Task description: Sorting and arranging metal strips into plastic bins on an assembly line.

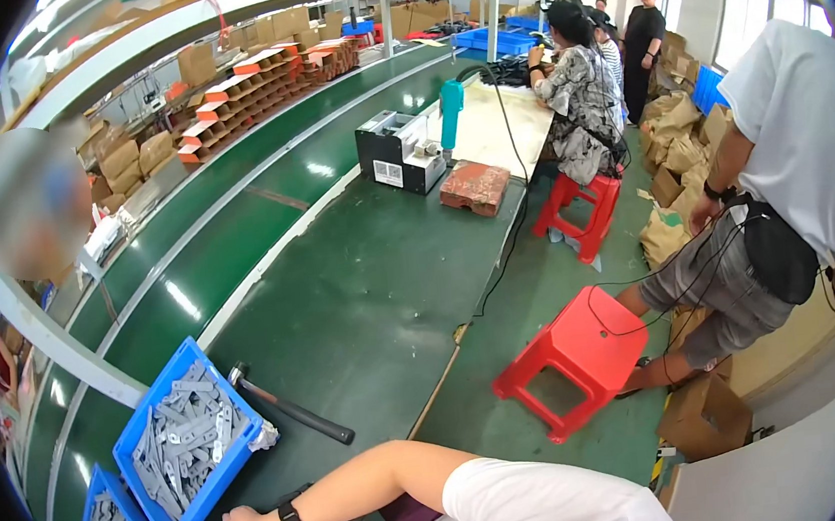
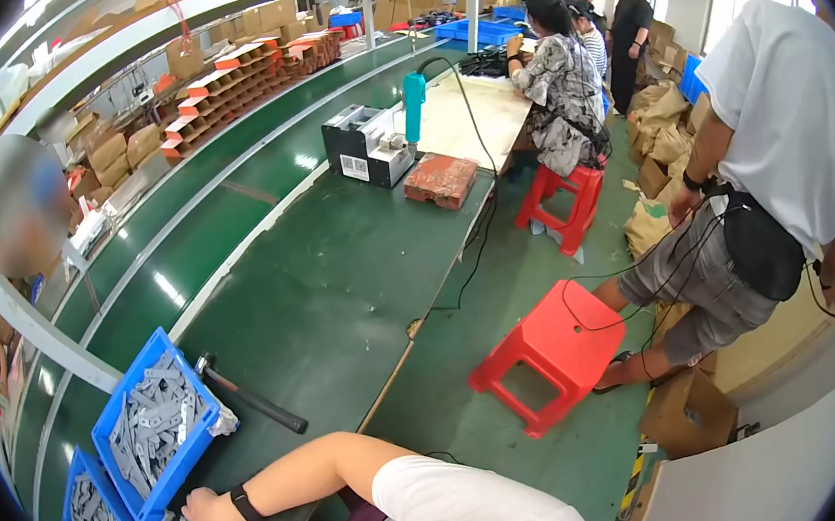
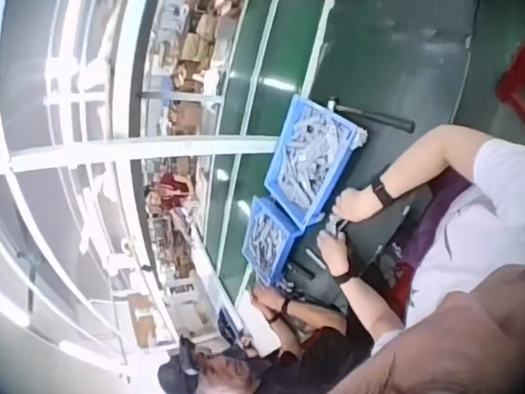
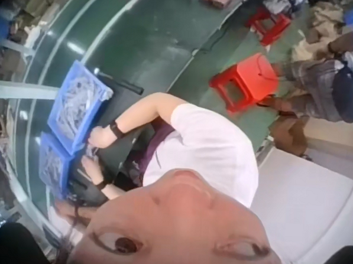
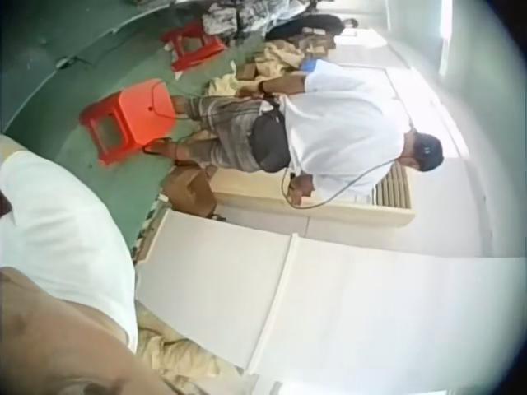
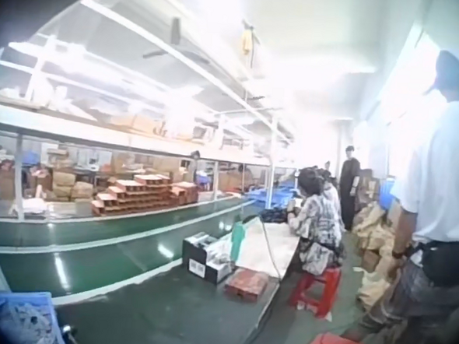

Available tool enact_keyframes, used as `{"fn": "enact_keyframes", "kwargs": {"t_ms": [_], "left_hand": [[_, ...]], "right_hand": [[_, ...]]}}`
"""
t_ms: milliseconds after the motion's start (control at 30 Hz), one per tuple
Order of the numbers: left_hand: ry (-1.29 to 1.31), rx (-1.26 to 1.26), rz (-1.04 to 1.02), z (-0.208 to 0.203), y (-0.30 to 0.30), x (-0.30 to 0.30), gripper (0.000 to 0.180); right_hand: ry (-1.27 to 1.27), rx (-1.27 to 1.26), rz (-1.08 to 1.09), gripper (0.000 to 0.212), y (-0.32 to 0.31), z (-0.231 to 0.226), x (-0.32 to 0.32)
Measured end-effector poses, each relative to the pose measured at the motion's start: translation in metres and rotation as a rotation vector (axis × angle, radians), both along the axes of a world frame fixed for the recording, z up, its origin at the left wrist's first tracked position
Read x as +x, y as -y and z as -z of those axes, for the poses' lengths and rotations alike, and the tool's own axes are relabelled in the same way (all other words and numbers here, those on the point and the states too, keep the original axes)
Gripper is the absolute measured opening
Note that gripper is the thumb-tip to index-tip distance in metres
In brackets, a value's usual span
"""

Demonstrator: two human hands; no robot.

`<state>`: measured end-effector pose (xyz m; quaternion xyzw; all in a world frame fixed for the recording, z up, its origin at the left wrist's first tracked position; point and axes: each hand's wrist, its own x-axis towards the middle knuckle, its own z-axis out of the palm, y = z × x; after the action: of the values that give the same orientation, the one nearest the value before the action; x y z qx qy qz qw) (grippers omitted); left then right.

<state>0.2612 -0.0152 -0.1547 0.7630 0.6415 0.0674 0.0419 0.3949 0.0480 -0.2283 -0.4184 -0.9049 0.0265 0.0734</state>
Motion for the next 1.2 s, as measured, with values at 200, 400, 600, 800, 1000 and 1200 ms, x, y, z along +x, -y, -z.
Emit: {"fn": "enact_keyframes", "kwargs": {"t_ms": [200, 400, 600, 800, 1000, 1200], "left_hand": [[0.053, 0.062, -0.038, -0.011, 0.017, 0.011, 0.030], [0.092, 0.044, -0.032, -0.006, 0.012, 0.000, 0.028], [0.025, 0.093, -0.061, 0.011, 0.011, -0.015, 0.033], [-0.095, 0.088, -0.187, -0.006, 0.025, -0.020, 0.040], [0.003, 0.025, -0.271, -0.039, 0.050, 0.025, 0.028], [0.266, -0.177, -0.413, -0.027, 0.049, 0.010, 0.042]], "right_hand": [[-0.176, 0.158, -0.053, 0.030, 0.004, 0.019, -0.014], [-0.129, 0.207, -0.091, 0.031, 0.001, 0.021, -0.015], [-0.105, 0.067, -0.207, 0.048, -0.007, 0.014, -0.008], [-0.231, 0.077, -0.232, 0.054, -0.018, 0.021, -0.001], [-0.334, 0.011, -0.210, 0.051, -0.020, 0.016, 0.005], [-0.349, -0.080, -0.204, 0.046, -0.006, 0.002, 0.012]]}}
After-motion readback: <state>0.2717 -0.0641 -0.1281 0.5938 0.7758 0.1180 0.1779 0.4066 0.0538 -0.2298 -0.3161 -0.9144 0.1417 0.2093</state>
